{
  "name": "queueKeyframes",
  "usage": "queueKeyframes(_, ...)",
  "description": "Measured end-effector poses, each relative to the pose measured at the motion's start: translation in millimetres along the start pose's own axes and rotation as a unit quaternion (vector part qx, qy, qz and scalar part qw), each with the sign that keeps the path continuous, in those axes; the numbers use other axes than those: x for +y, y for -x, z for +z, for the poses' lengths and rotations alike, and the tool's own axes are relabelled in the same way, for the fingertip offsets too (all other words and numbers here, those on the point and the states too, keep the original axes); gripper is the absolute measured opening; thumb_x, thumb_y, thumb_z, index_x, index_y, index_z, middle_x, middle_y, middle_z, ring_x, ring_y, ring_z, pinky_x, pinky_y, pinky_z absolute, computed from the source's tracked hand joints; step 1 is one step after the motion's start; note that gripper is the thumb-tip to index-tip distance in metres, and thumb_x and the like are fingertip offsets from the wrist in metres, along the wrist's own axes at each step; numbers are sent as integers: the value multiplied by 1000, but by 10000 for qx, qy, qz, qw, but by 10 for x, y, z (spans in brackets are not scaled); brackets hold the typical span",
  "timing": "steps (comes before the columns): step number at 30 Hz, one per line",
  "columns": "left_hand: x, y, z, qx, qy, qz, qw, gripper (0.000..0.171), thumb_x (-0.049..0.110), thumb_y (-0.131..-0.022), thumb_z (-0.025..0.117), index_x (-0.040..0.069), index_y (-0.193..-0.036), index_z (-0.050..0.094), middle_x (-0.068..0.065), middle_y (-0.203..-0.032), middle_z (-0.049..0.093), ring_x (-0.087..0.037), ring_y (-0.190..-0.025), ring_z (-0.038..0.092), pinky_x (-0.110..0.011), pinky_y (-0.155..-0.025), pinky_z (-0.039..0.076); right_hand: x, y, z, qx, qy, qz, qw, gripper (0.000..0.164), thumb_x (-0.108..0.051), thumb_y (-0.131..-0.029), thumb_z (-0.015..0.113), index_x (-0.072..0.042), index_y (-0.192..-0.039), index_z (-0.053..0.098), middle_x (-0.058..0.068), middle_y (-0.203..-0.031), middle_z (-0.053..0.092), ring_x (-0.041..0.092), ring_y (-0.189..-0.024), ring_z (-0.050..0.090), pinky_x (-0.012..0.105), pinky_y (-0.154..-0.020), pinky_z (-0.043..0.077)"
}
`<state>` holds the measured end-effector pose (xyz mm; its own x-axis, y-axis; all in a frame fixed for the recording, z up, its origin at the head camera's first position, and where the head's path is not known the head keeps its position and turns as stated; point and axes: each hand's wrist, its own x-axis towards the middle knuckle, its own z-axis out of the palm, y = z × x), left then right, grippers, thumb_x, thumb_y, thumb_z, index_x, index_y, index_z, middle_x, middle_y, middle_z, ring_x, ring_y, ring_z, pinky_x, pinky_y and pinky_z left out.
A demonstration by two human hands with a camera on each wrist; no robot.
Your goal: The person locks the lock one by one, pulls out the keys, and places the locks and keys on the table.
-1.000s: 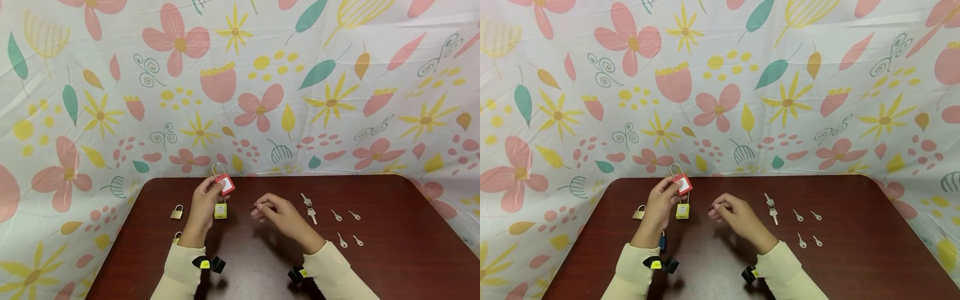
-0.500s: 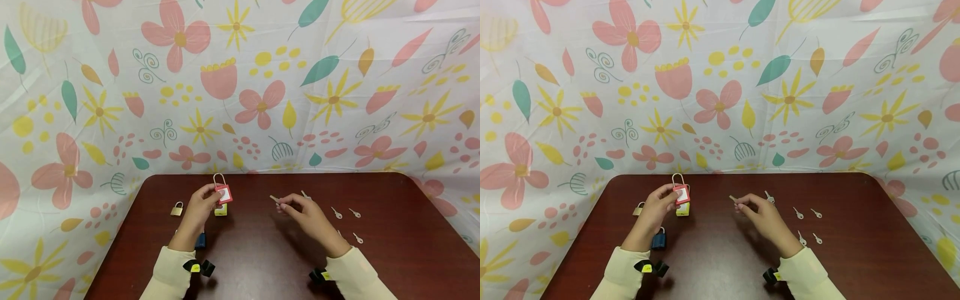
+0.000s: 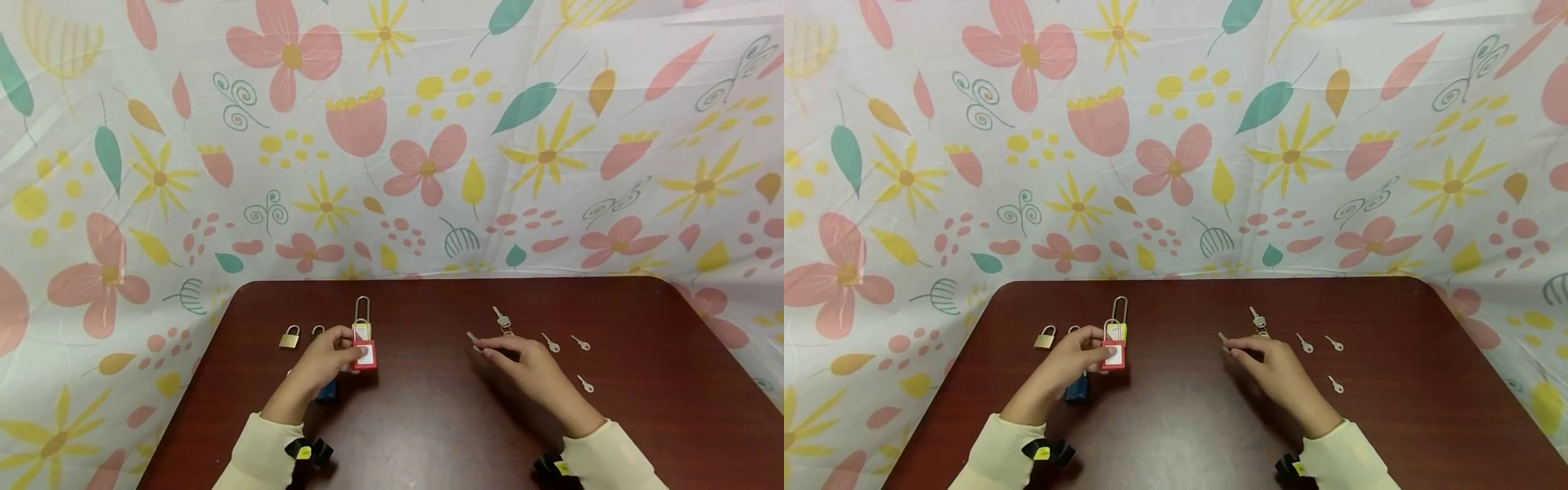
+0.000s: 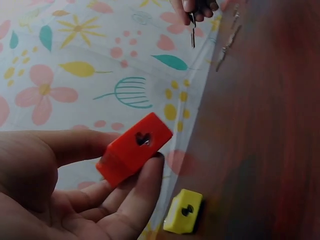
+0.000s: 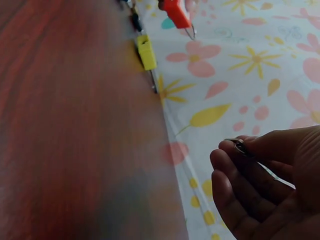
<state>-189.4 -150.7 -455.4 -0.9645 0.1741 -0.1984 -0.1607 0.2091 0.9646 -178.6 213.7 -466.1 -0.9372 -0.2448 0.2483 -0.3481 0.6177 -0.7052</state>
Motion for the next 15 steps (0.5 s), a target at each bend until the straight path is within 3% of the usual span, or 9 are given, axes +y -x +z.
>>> queueKeyframes(6,-88,75,18,-239,-560,-169,9980,22,3,-90,69,-5,-105,55,-6,-86,53,-15,-70,63,-40,-70,62,85,119,-43,-3,427,194,9989,18,-20,-95,72,-22,-111,79,-4,-109,77,5,-104,68,22,-85,55)
queueKeyframes(15,-185,154,71,-479,-866,-296,9946,24,2,-88,72,-8,-104,56,-10,-87,59,-13,-68,64,-37,-66,62,180,294,-101,174,987,160,9948,14,-20,-91,76,-25,-103,80,-3,-103,78,13,-100,72,30,-83,56)
